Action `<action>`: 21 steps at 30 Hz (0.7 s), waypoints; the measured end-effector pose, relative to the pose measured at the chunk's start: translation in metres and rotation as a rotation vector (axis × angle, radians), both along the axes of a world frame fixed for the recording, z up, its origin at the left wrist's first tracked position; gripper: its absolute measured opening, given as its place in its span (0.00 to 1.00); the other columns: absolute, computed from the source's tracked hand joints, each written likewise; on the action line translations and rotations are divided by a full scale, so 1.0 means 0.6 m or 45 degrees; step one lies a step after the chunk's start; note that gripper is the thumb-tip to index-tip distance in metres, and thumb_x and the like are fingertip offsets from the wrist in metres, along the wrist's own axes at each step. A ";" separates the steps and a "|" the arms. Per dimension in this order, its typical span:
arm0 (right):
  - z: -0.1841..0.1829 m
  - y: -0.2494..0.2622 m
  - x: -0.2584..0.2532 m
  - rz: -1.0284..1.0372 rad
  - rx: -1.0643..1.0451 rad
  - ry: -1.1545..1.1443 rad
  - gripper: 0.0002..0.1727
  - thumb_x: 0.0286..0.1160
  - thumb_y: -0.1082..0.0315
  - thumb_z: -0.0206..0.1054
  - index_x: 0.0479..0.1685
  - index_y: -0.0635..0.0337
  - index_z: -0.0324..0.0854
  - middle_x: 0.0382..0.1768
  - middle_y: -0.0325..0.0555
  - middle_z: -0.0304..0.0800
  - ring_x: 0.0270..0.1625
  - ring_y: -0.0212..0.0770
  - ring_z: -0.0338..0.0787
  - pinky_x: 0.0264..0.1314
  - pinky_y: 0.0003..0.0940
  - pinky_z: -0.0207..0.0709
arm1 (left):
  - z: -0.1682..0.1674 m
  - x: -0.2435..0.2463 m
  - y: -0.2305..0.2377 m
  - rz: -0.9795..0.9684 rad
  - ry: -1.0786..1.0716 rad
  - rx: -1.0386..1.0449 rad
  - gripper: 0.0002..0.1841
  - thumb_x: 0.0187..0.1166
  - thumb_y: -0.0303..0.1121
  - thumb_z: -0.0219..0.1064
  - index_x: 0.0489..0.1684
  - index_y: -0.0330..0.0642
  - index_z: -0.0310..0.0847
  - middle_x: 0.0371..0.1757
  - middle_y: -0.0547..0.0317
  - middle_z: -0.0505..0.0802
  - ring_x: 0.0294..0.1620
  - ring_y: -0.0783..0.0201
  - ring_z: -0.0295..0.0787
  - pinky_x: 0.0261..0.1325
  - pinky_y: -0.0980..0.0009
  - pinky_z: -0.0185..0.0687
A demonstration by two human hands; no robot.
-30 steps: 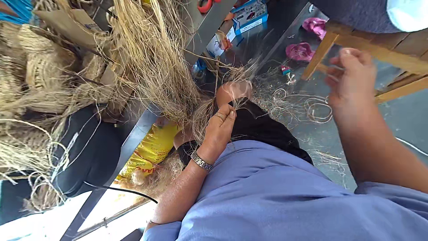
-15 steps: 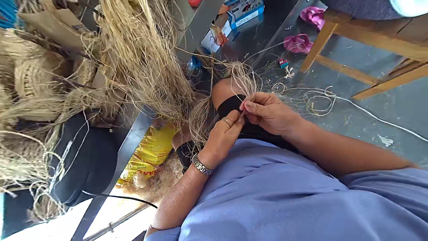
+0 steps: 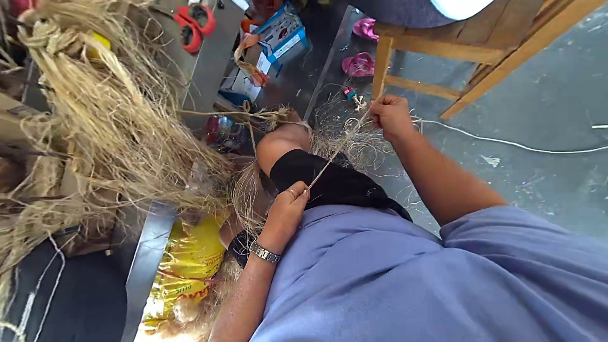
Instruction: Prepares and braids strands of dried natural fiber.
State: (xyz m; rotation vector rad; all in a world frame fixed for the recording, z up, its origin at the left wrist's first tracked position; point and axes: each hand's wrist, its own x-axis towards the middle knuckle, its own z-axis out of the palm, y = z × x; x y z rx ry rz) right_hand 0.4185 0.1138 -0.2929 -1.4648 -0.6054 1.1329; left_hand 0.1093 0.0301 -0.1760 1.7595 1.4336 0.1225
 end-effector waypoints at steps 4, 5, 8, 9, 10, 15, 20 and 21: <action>-0.046 -0.019 0.106 -0.266 -0.305 -0.249 0.18 0.82 0.63 0.63 0.59 0.71 0.83 0.45 0.55 0.85 0.40 0.43 0.81 0.47 0.47 0.77 | 0.007 -0.012 0.002 0.076 -0.117 0.004 0.14 0.88 0.37 0.54 0.29 0.48 0.80 0.17 0.71 0.69 0.18 0.73 0.62 0.27 0.71 0.61; -0.055 -0.030 0.132 -0.326 -0.357 -0.255 0.20 0.83 0.62 0.63 0.62 0.70 0.82 0.49 0.56 0.87 0.43 0.44 0.84 0.50 0.47 0.78 | 0.012 -0.014 0.001 0.134 -0.187 -0.001 0.14 0.88 0.35 0.53 0.29 0.48 0.79 0.16 0.72 0.68 0.16 0.75 0.59 0.24 0.75 0.59; -0.043 -0.046 0.145 -0.176 -0.274 -0.224 0.15 0.88 0.58 0.61 0.56 0.61 0.81 0.35 0.35 0.80 0.25 0.24 0.75 0.30 0.23 0.74 | 0.018 -0.014 0.001 0.259 -0.388 -0.007 0.12 0.89 0.32 0.50 0.34 0.49 0.76 0.15 0.74 0.67 0.13 0.79 0.56 0.19 0.82 0.54; -0.021 -0.059 0.130 0.022 -0.259 -0.223 0.16 0.88 0.56 0.61 0.55 0.61 0.82 0.33 0.34 0.80 0.24 0.24 0.74 0.29 0.22 0.74 | 0.021 -0.011 0.001 0.257 -0.422 -0.007 0.12 0.90 0.33 0.49 0.37 0.49 0.76 0.16 0.74 0.67 0.13 0.78 0.56 0.18 0.82 0.54; 0.004 -0.074 0.110 0.303 -0.240 -0.235 0.17 0.88 0.56 0.60 0.52 0.63 0.83 0.31 0.34 0.79 0.24 0.25 0.74 0.30 0.24 0.73 | 0.025 -0.007 0.002 0.245 -0.439 -0.003 0.11 0.91 0.34 0.48 0.40 0.48 0.76 0.16 0.73 0.67 0.13 0.78 0.56 0.18 0.82 0.53; 0.097 -0.113 -0.021 1.790 0.329 -0.290 0.28 0.73 0.47 0.66 0.60 0.60 0.90 0.38 0.42 0.95 0.36 0.36 0.90 0.39 0.41 0.85 | 0.041 0.011 0.007 0.209 -0.471 0.034 0.10 0.92 0.37 0.47 0.40 0.50 0.72 0.17 0.70 0.68 0.13 0.77 0.58 0.18 0.82 0.54; 0.131 -0.121 -0.170 1.257 0.340 0.221 0.14 0.85 0.66 0.60 0.58 0.63 0.86 0.37 0.37 0.91 0.31 0.26 0.86 0.35 0.25 0.82 | 0.045 0.018 -0.001 0.133 -0.450 0.034 0.11 0.91 0.33 0.48 0.48 0.45 0.78 0.21 0.70 0.74 0.16 0.77 0.62 0.20 0.81 0.58; 0.127 -0.118 -0.188 1.122 0.347 0.418 0.11 0.85 0.69 0.60 0.51 0.61 0.87 0.33 0.33 0.91 0.29 0.24 0.86 0.33 0.22 0.82 | 0.047 0.014 -0.005 0.131 -0.436 0.017 0.13 0.91 0.34 0.49 0.56 0.44 0.80 0.23 0.69 0.76 0.16 0.77 0.62 0.20 0.81 0.58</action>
